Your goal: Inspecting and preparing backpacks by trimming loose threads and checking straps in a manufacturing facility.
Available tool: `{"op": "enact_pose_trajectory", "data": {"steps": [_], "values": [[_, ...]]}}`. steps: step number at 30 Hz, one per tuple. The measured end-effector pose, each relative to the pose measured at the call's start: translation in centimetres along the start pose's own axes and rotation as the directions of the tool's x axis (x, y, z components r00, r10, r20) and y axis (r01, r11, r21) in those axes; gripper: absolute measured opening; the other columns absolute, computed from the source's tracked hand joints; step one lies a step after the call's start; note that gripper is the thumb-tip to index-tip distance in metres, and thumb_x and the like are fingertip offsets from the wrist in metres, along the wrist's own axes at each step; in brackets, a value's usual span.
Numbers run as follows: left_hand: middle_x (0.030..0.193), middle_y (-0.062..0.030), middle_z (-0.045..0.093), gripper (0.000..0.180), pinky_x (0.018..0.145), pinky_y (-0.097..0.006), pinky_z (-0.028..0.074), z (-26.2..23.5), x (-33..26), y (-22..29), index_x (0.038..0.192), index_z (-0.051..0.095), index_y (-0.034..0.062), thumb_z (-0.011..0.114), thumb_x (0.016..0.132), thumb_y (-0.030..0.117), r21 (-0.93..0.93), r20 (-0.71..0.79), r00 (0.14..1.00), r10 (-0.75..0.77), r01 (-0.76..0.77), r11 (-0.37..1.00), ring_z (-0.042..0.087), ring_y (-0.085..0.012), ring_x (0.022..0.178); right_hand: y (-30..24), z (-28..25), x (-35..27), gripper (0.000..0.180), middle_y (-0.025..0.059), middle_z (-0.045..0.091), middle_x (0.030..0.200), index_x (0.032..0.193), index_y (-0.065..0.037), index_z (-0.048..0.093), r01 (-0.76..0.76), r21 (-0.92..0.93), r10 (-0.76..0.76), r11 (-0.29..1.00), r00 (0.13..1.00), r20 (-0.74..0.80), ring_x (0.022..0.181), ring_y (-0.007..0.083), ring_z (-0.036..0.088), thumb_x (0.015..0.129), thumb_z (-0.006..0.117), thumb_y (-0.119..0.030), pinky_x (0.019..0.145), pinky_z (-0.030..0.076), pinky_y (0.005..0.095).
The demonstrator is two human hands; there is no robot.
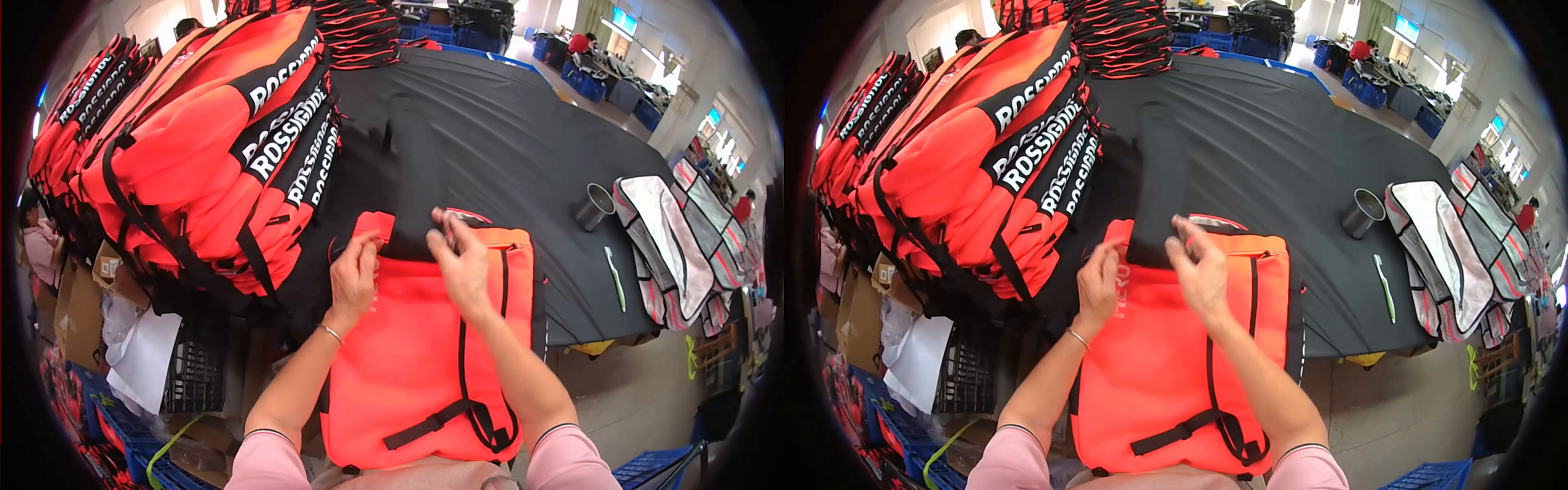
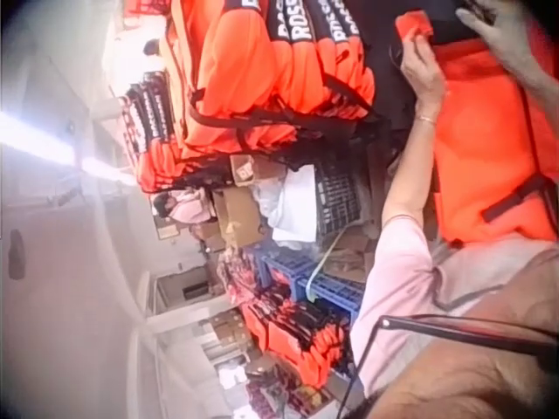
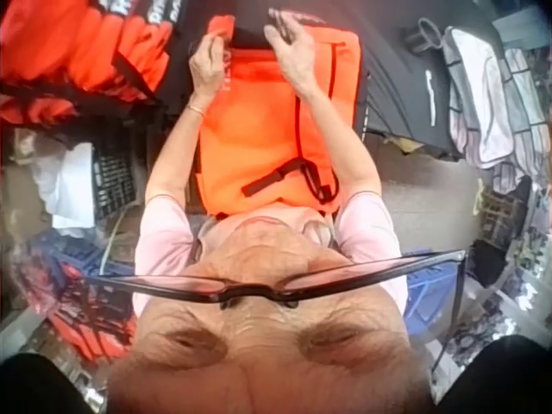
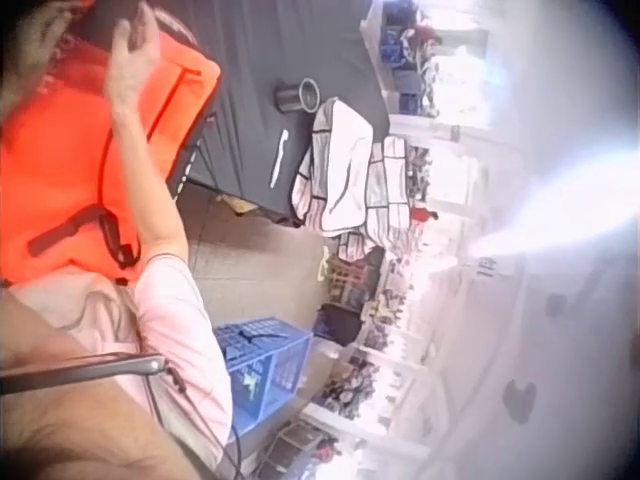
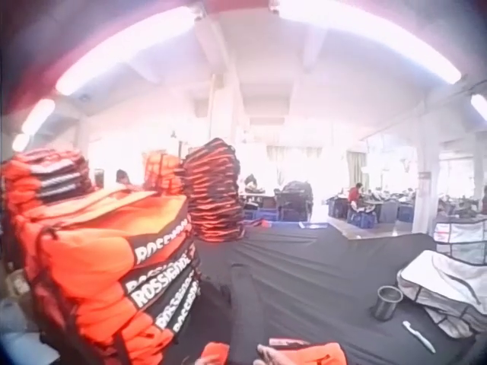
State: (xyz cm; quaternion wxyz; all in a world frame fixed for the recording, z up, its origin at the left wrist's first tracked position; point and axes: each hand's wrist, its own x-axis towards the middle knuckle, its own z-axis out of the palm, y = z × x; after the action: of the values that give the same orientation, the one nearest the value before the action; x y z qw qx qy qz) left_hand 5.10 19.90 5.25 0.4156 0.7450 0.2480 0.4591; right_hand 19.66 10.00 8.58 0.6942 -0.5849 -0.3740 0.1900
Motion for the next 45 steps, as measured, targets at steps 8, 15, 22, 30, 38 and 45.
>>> {"op": "enact_pose_trajectory", "data": {"steps": [8, 15, 22, 30, 38, 45], "values": [[0.096, -0.0031, 0.062, 0.044, 0.075, -0.025, 0.048, 0.4, 10.0, 6.1, 0.100, 0.062, -0.0022, 0.072, 0.089, 0.039, -0.657, -0.038, 0.920, -0.390, 0.271, 0.704, 0.057, -0.0101, 0.083, 0.6, -1.2, -8.1, 0.034, -0.0064, 0.055, 0.084, 0.124, -0.007, 0.064, 0.088, -0.097, -0.079, 0.991, 0.992, 0.097, 0.067, 0.0009, 0.044, 0.091, 0.065, 0.000, 0.062, 0.040, 0.0166], [0.115, -0.0081, 0.064, 0.039, 0.088, -0.029, 0.052, 0.7, -1.3, 11.2, 0.126, 0.055, -0.0061, 0.063, 0.093, 0.014, -0.282, 0.572, 0.761, -0.306, 0.532, 0.798, 0.063, -0.0144, 0.101, -4.5, -8.0, -10.8, 0.025, 0.0027, 0.061, 0.095, 0.116, -0.001, 0.066, 0.208, -0.010, -0.208, 0.978, 0.974, -0.086, 0.069, 0.0027, 0.053, 0.091, 0.068, -0.006, 0.061, 0.044, 0.0184], [0.102, -0.0020, 0.067, 0.035, 0.085, -0.027, 0.051, 0.8, -9.5, 9.9, 0.121, 0.060, -0.0037, 0.067, 0.092, 0.013, -0.042, 0.894, 0.387, -0.224, 0.570, 0.820, 0.061, -0.0091, 0.094, -6.1, -9.5, -14.1, 0.011, 0.0007, 0.059, 0.077, 0.097, -0.001, 0.069, -0.004, -0.127, 0.005, 0.992, 1.000, 0.004, 0.068, 0.0044, 0.055, 0.090, 0.071, -0.008, 0.058, 0.045, 0.0235], [0.094, -0.0081, 0.065, 0.031, 0.077, -0.031, 0.051, 2.0, -10.4, 11.0, 0.108, 0.065, -0.0008, 0.077, 0.081, 0.010, 0.011, 0.741, 0.629, -0.236, 0.340, 0.940, 0.059, -0.0137, 0.081, -6.1, -10.3, -14.7, 0.017, 0.0081, 0.062, 0.076, 0.092, -0.003, 0.069, 0.297, -0.354, -0.279, 0.887, 0.955, 0.101, 0.067, 0.0200, 0.062, 0.077, 0.078, -0.003, 0.059, 0.049, 0.0322], [0.134, -0.0110, 0.051, 0.034, 0.093, -0.035, 0.045, 2.7, -11.6, 9.3, 0.100, 0.073, 0.0025, 0.083, 0.068, 0.009, -0.087, 0.609, 0.793, 0.022, 0.040, 0.995, 0.055, -0.0222, 0.108, -1.0, -9.2, -13.7, 0.023, 0.0040, 0.064, 0.076, 0.090, 0.000, 0.066, -0.551, 0.198, 0.488, 0.811, 0.823, 0.293, 0.064, 0.0095, 0.062, 0.092, 0.069, -0.023, 0.053, 0.049, 0.0286], [0.112, -0.0031, 0.069, 0.037, 0.100, -0.039, 0.043, 3.5, -12.9, 7.4, 0.100, 0.074, 0.0061, 0.086, 0.065, 0.010, -0.099, 0.571, 0.811, 0.128, -0.087, 0.991, 0.052, -0.0281, 0.119, 0.3, -9.5, -14.7, 0.027, 0.0040, 0.064, 0.082, 0.098, -0.001, 0.064, -0.824, 0.306, 0.681, 0.476, 0.566, 0.465, 0.067, 0.0124, 0.064, 0.093, 0.065, -0.028, 0.055, 0.051, 0.0249]]}}
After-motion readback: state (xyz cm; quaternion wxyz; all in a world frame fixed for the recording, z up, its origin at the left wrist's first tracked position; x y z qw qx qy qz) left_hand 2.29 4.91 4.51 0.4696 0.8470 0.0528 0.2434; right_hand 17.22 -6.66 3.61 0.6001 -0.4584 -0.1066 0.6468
